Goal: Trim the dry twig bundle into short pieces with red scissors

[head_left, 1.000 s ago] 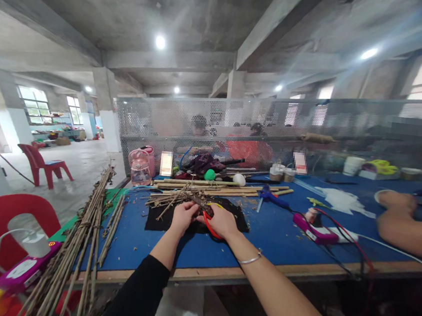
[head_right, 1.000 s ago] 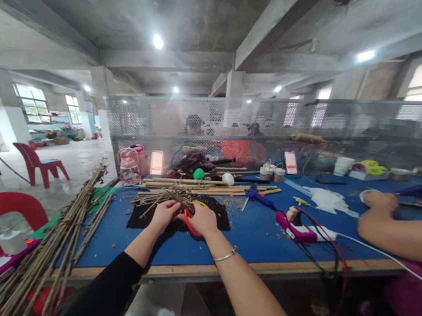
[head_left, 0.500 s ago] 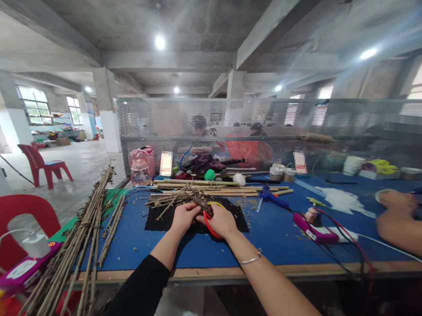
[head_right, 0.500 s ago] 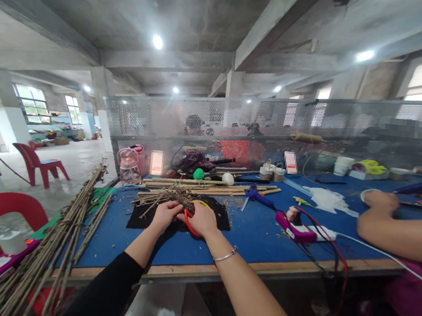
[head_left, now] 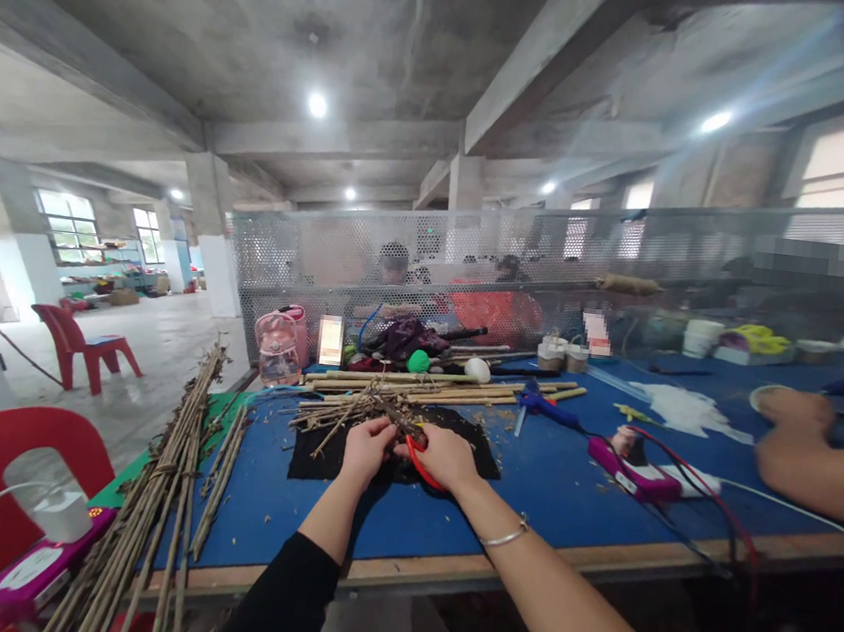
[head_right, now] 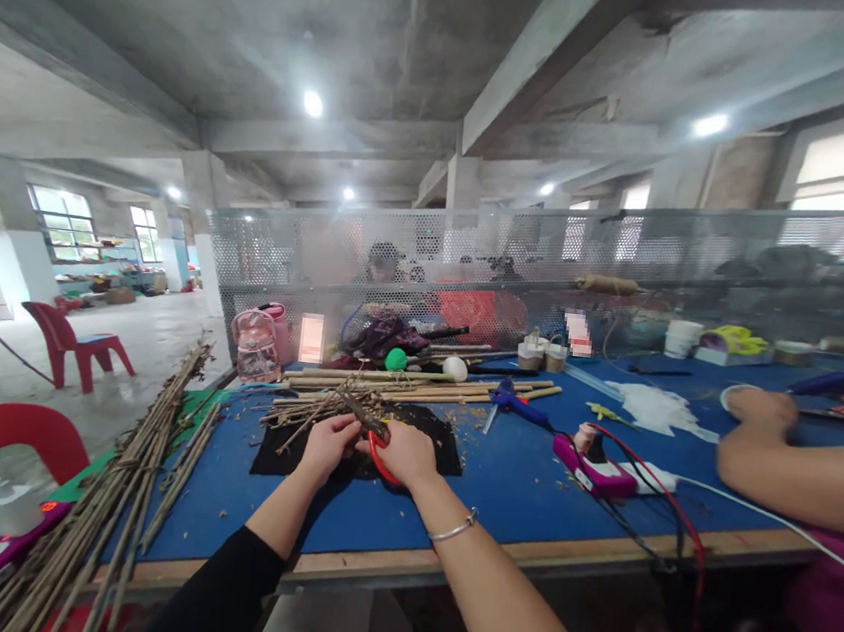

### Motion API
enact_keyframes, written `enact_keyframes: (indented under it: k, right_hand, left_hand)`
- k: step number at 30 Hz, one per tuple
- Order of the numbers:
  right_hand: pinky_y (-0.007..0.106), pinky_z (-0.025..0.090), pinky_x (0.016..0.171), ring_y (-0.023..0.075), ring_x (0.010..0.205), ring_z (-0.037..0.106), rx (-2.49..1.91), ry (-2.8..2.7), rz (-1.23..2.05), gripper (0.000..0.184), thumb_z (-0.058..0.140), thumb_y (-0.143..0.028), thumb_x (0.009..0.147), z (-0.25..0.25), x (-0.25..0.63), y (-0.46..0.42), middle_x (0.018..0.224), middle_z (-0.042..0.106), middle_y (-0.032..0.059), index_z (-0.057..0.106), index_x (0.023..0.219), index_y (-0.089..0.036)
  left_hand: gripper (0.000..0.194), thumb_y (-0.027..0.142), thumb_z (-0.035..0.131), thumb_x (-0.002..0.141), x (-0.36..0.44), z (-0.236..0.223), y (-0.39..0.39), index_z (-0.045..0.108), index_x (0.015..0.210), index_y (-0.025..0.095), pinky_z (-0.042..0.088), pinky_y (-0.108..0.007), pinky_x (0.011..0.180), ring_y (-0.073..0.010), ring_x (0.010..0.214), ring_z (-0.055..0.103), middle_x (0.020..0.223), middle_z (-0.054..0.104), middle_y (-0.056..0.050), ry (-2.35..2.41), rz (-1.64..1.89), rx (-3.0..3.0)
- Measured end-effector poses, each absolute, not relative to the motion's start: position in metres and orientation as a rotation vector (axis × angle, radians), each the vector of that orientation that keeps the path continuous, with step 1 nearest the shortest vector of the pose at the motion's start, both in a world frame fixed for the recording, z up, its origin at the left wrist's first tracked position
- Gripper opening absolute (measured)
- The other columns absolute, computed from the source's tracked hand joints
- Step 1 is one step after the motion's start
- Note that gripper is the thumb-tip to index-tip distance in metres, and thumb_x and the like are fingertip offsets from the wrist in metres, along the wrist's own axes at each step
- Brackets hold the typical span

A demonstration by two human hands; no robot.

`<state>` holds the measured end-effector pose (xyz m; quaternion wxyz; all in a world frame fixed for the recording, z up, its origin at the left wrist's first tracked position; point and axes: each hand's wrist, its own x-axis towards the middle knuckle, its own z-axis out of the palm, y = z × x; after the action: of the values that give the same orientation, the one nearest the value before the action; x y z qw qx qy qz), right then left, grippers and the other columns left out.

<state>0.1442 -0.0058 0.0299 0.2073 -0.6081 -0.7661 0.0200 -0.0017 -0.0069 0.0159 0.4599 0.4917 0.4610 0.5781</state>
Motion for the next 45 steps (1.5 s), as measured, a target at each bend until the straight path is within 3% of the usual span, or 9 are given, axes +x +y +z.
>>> enact_keyframes:
  k: [11, 20, 27, 38, 45]
  right_hand:
    - [0.029, 0.039, 0.069, 0.0223, 0.087, 0.058, -1.562, -2.154, 0.083, 0.055, 0.050, -0.067, 0.066, 0.0288, 0.1438, -0.0080, 0.092, 0.063, 0.0079, 0.054, 0.094, -0.020]
    - [0.027, 0.038, 0.066, 0.0219, 0.083, 0.060, -1.624, -2.142, 0.124, 0.056, 0.049, -0.070, 0.063, 0.0336, 0.1438, -0.0114, 0.089, 0.065, 0.0055, 0.057, 0.092, -0.023]
    - [0.026, 0.039, 0.065, 0.0221, 0.081, 0.061, -1.701, -2.147, 0.135, 0.051, 0.048, -0.069, 0.066, 0.0373, 0.1445, -0.0118, 0.084, 0.066, 0.0061, 0.060, 0.084, -0.022]
    - [0.027, 0.039, 0.066, 0.0222, 0.085, 0.059, -1.571, -2.168, 0.055, 0.055, 0.049, -0.068, 0.065, 0.0307, 0.1437, -0.0112, 0.091, 0.063, 0.0065, 0.055, 0.091, -0.020]
    - [0.027, 0.038, 0.069, 0.0218, 0.088, 0.059, -1.587, -2.142, 0.090, 0.049, 0.050, -0.064, 0.068, 0.0327, 0.1434, -0.0109, 0.090, 0.064, 0.0049, 0.055, 0.093, -0.021]
  left_hand:
    - [0.027, 0.035, 0.065, 0.062, -0.0005, 0.0143, -0.0056, 0.065, 0.074, 0.011, 0.032, -0.017, 0.040, -0.0062, 0.045, 0.045, 0.061, 0.060, -0.002, 1.034, 1.380, 1.195]
    - [0.030, 0.038, 0.064, 0.063, -0.0016, 0.0135, -0.0056, 0.065, 0.078, 0.011, 0.030, -0.017, 0.039, -0.0049, 0.042, 0.042, 0.057, 0.057, 0.000, 1.007, 1.409, 1.210]
    - [0.031, 0.036, 0.063, 0.065, -0.0024, 0.0139, -0.0043, 0.066, 0.084, 0.012, 0.032, -0.016, 0.040, -0.0056, 0.046, 0.045, 0.065, 0.060, -0.002, 1.066, 1.409, 1.201]
    - [0.019, 0.031, 0.059, 0.067, 0.0000, 0.0163, -0.0049, 0.060, 0.071, 0.012, 0.036, -0.015, 0.041, -0.0079, 0.053, 0.051, 0.067, 0.061, -0.003, 1.115, 1.386, 1.155]
    - [0.026, 0.035, 0.061, 0.067, 0.0008, 0.0193, -0.0075, 0.064, 0.079, 0.012, 0.036, -0.016, 0.042, -0.0080, 0.051, 0.052, 0.066, 0.062, -0.004, 1.070, 1.395, 1.130]
